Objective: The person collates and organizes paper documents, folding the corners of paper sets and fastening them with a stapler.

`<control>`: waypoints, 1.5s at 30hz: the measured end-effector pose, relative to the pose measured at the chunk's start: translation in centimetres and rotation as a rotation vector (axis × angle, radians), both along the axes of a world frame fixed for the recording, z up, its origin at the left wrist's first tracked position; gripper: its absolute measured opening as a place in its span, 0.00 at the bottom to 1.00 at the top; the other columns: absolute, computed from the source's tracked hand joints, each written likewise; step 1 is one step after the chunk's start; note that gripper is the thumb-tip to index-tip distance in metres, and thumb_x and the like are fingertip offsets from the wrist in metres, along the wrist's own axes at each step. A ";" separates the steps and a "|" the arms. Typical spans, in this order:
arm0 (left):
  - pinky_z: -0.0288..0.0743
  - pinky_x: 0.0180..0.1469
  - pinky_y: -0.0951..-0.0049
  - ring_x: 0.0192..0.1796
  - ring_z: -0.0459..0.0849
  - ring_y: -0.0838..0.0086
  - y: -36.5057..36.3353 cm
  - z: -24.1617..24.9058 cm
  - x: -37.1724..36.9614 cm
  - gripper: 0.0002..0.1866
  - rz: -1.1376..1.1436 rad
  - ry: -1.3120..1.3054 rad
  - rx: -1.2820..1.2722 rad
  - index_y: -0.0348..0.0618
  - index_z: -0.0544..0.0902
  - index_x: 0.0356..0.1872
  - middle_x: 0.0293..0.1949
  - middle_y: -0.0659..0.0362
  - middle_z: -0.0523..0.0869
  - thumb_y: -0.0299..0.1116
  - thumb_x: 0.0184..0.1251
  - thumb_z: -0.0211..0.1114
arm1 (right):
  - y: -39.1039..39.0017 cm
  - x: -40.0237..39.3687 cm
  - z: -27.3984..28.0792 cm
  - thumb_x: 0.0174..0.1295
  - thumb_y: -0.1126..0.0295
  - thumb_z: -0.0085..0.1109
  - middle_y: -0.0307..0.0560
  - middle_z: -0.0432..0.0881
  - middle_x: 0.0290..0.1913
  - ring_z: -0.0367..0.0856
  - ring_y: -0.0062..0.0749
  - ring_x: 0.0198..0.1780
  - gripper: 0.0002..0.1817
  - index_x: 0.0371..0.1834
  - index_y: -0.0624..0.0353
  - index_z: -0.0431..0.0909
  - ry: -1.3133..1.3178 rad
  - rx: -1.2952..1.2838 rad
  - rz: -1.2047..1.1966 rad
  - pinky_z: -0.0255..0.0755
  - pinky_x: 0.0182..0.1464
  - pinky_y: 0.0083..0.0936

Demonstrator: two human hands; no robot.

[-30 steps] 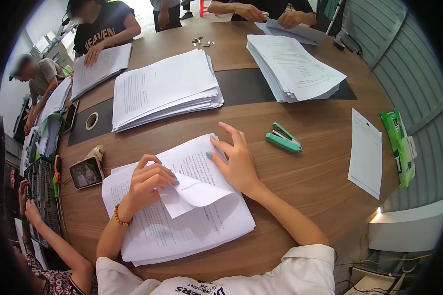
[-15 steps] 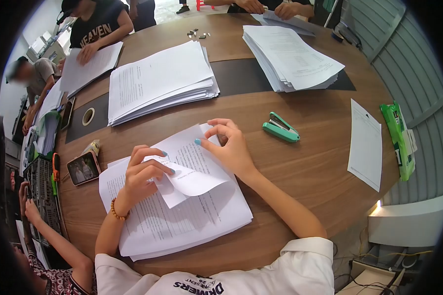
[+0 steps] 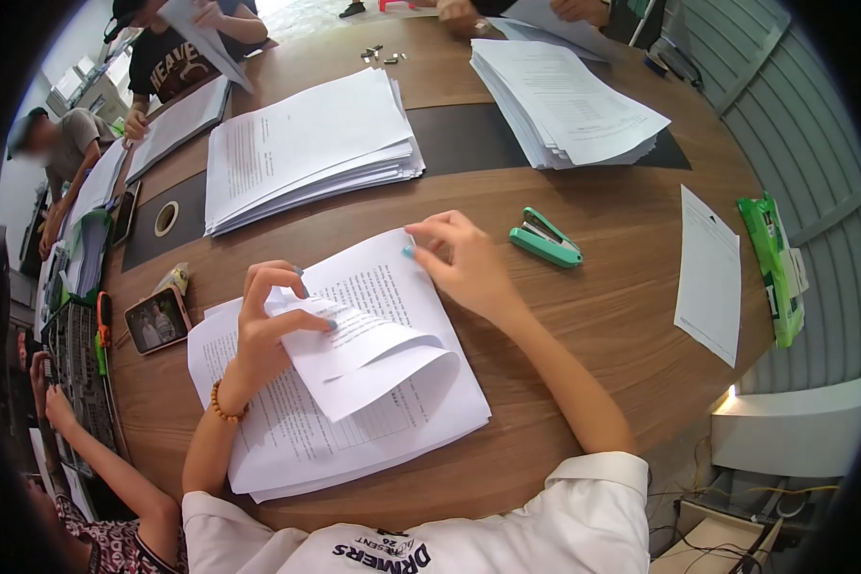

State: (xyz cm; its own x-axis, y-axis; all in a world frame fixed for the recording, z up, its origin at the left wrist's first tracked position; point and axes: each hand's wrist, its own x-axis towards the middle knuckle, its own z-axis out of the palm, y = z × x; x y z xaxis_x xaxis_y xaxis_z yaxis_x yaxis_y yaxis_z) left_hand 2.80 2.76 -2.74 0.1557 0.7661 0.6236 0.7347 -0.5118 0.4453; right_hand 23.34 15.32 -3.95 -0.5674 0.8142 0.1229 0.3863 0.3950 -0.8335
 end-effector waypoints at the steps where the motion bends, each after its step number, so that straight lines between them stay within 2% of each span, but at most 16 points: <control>1: 0.65 0.45 0.67 0.44 0.70 0.66 0.0 -0.2 -0.2 0.15 -0.033 0.020 0.016 0.52 0.82 0.20 0.32 0.64 0.73 0.28 0.21 0.73 | -0.3 0.0 -0.7 0.49 0.71 0.61 0.42 0.72 0.47 0.73 0.21 0.36 0.15 0.43 0.58 0.78 0.010 0.053 0.031 0.66 0.33 0.16; 5: 0.65 0.45 0.68 0.47 0.71 0.66 0.0 -0.5 -0.4 0.13 -0.082 0.064 0.039 0.51 0.80 0.17 0.36 0.64 0.75 0.27 0.22 0.72 | -1.3 -0.4 -2.3 0.48 0.69 0.61 0.42 0.71 0.49 0.72 0.21 0.39 0.17 0.44 0.57 0.78 0.051 0.219 -0.014 0.64 0.33 0.17; 8: 0.65 0.45 0.69 0.46 0.71 0.67 0.0 -0.5 -0.4 0.12 -0.087 0.063 0.026 0.50 0.79 0.16 0.36 0.64 0.76 0.26 0.23 0.71 | -1.6 -0.6 -2.1 0.46 0.69 0.63 0.43 0.70 0.50 0.70 0.19 0.41 0.18 0.43 0.56 0.78 0.105 0.159 -0.050 0.63 0.34 0.17; 10: 0.65 0.44 0.69 0.46 0.72 0.67 0.0 -0.5 -0.4 0.12 -0.091 0.062 0.026 0.50 0.79 0.16 0.36 0.64 0.76 0.26 0.23 0.71 | -1.7 -0.9 -1.3 0.45 0.72 0.64 0.45 0.68 0.50 0.71 0.26 0.44 0.15 0.39 0.59 0.78 0.184 -0.145 -0.092 0.67 0.42 0.20; 14: 0.66 0.44 0.69 0.45 0.72 0.67 0.0 -0.5 -0.4 0.12 -0.095 0.063 0.029 0.49 0.79 0.17 0.35 0.65 0.76 0.26 0.23 0.71 | -1.7 -1.5 -1.2 0.43 0.72 0.66 0.43 0.70 0.48 0.71 0.23 0.43 0.11 0.32 0.59 0.79 0.262 -0.124 -0.145 0.67 0.40 0.18; 17: 0.66 0.44 0.70 0.45 0.72 0.67 0.1 -0.5 -0.5 0.13 -0.090 0.090 0.029 0.49 0.79 0.17 0.35 0.65 0.76 0.26 0.23 0.71 | -1.5 -1.7 -1.2 0.42 0.72 0.66 0.42 0.72 0.45 0.72 0.22 0.43 0.08 0.26 0.60 0.79 0.227 -0.260 -0.213 0.67 0.41 0.18; 20: 0.66 0.44 0.70 0.45 0.72 0.67 0.0 -0.5 -0.4 0.13 -0.086 0.072 0.026 0.49 0.79 0.17 0.35 0.65 0.76 0.26 0.23 0.71 | -1.6 -1.8 -1.6 0.44 0.72 0.65 0.42 0.75 0.42 0.72 0.23 0.40 0.06 0.23 0.60 0.79 0.353 -0.187 -0.178 0.67 0.38 0.19; 22: 0.66 0.44 0.70 0.45 0.72 0.68 0.0 -0.5 -0.4 0.13 -0.087 0.068 0.024 0.49 0.79 0.17 0.35 0.65 0.76 0.25 0.23 0.71 | -1.6 -1.9 -2.2 0.47 0.74 0.62 0.43 0.76 0.42 0.72 0.27 0.39 0.03 0.22 0.61 0.79 0.413 0.038 -0.130 0.65 0.37 0.20; 26: 0.67 0.45 0.69 0.47 0.71 0.67 0.0 -0.6 -0.5 0.12 -0.091 0.077 0.012 0.49 0.79 0.17 0.37 0.64 0.77 0.26 0.24 0.71 | -1.8 -1.7 -1.5 0.47 0.75 0.61 0.43 0.77 0.43 0.72 0.29 0.37 0.02 0.25 0.60 0.80 0.288 0.269 -0.092 0.63 0.37 0.21; 28: 0.67 0.48 0.68 0.49 0.70 0.65 0.0 -0.5 -0.5 0.13 -0.085 0.076 0.013 0.49 0.79 0.17 0.40 0.63 0.77 0.26 0.23 0.72 | -2.2 -1.7 -0.9 0.45 0.76 0.61 0.42 0.76 0.46 0.72 0.26 0.38 0.09 0.32 0.54 0.81 0.152 0.614 -0.075 0.62 0.39 0.22; 34: 0.64 0.57 0.66 0.57 0.67 0.62 0.3 0.3 0.1 0.13 -0.049 0.002 0.028 0.50 0.80 0.17 0.51 0.58 0.74 0.28 0.23 0.73 | -2.4 -1.6 -0.6 0.43 0.75 0.62 0.39 0.73 0.50 0.72 0.20 0.33 0.21 0.44 0.44 0.79 0.119 0.838 -0.066 0.61 0.35 0.21; 36: 0.62 0.58 0.65 0.58 0.67 0.62 0.3 0.3 0.0 0.13 -0.037 -0.032 0.016 0.50 0.79 0.16 0.52 0.56 0.74 0.29 0.23 0.74 | -2.4 -1.6 -0.8 0.43 0.75 0.62 0.40 0.74 0.49 0.72 0.20 0.32 0.20 0.43 0.45 0.80 0.132 0.842 -0.046 0.61 0.34 0.20; 38: 0.59 0.60 0.63 0.57 0.68 0.65 0.2 0.0 -0.5 0.12 -0.064 0.121 -0.014 0.50 0.79 0.16 0.53 0.54 0.74 0.28 0.25 0.74 | -2.4 -1.6 -0.8 0.43 0.75 0.63 0.40 0.74 0.47 0.72 0.20 0.30 0.19 0.42 0.46 0.80 0.145 0.846 -0.026 0.61 0.33 0.19; 42: 0.57 0.60 0.63 0.56 0.69 0.67 0.2 -0.5 -0.7 0.12 -0.125 0.159 0.003 0.51 0.78 0.16 0.51 0.54 0.75 0.28 0.26 0.73 | -2.6 -1.7 -0.6 0.44 0.78 0.62 0.39 0.74 0.41 0.72 0.22 0.32 0.11 0.32 0.52 0.81 0.335 0.411 -0.015 0.64 0.33 0.18; 43: 0.59 0.58 0.62 0.55 0.71 0.64 0.2 -0.3 -0.5 0.11 -0.098 0.106 -0.003 0.49 0.78 0.15 0.50 0.53 0.76 0.29 0.26 0.73 | -2.6 -1.8 -0.5 0.44 0.79 0.62 0.39 0.74 0.39 0.72 0.23 0.33 0.08 0.28 0.55 0.81 0.408 0.265 -0.013 0.65 0.33 0.19; 45: 0.60 0.56 0.61 0.53 0.72 0.62 0.2 0.1 -0.1 0.11 -0.069 0.054 -0.010 0.48 0.78 0.15 0.48 0.52 0.77 0.30 0.27 0.73 | -2.7 -1.7 -0.1 0.43 0.79 0.63 0.39 0.74 0.38 0.73 0.24 0.34 0.07 0.26 0.56 0.80 0.412 0.242 -0.002 0.65 0.33 0.19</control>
